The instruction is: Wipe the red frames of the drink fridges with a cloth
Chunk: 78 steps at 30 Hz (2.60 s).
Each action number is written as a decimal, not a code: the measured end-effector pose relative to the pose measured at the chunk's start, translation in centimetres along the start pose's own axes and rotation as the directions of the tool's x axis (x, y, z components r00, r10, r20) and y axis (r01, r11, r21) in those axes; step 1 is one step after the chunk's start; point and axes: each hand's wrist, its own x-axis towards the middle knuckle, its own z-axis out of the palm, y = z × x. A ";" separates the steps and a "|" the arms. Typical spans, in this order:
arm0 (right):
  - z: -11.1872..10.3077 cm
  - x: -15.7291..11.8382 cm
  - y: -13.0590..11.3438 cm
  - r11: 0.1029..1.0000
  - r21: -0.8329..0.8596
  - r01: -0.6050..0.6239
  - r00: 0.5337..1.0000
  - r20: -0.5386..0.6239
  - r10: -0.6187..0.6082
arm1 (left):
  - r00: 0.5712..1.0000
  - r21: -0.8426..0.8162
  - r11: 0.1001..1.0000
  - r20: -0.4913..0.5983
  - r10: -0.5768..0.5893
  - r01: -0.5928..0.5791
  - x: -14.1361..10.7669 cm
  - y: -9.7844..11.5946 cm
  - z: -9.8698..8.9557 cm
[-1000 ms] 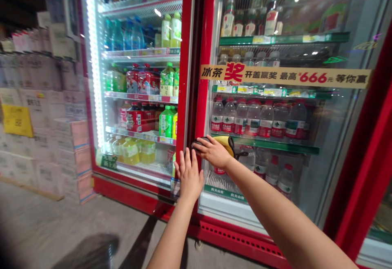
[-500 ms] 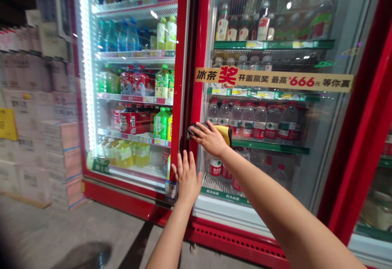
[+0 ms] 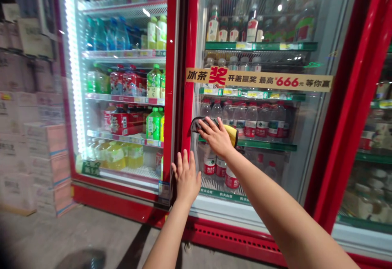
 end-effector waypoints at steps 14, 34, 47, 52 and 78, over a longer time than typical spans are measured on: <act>-1.4 -7.5 5.1 0.967 -0.018 -0.253 0.961 -0.123 0.249 | 0.995 -0.060 0.994 0.027 0.093 -0.091 0.1 3.4 1.1; -3.4 -15.0 11.0 0.918 -0.057 -0.393 0.916 -0.105 0.386 | 0.943 -0.116 0.939 0.050 0.330 -0.323 -0.9 11.6 3.5; -4.7 -21.8 16.7 0.755 -0.129 -0.642 0.762 -0.207 0.613 | 0.844 -0.103 0.842 0.043 0.535 -0.529 2.0 18.6 3.3; -7.0 -25.3 16.5 0.725 -0.125 -0.677 0.723 -0.299 0.623 | 0.793 -0.094 0.792 0.035 0.608 -0.603 3.5 20.9 3.0; -6.9 -25.2 20.9 0.657 -0.059 -0.752 0.621 -0.398 0.675 | 0.705 0.002 0.710 -0.120 0.699 -0.704 7.8 21.5 7.1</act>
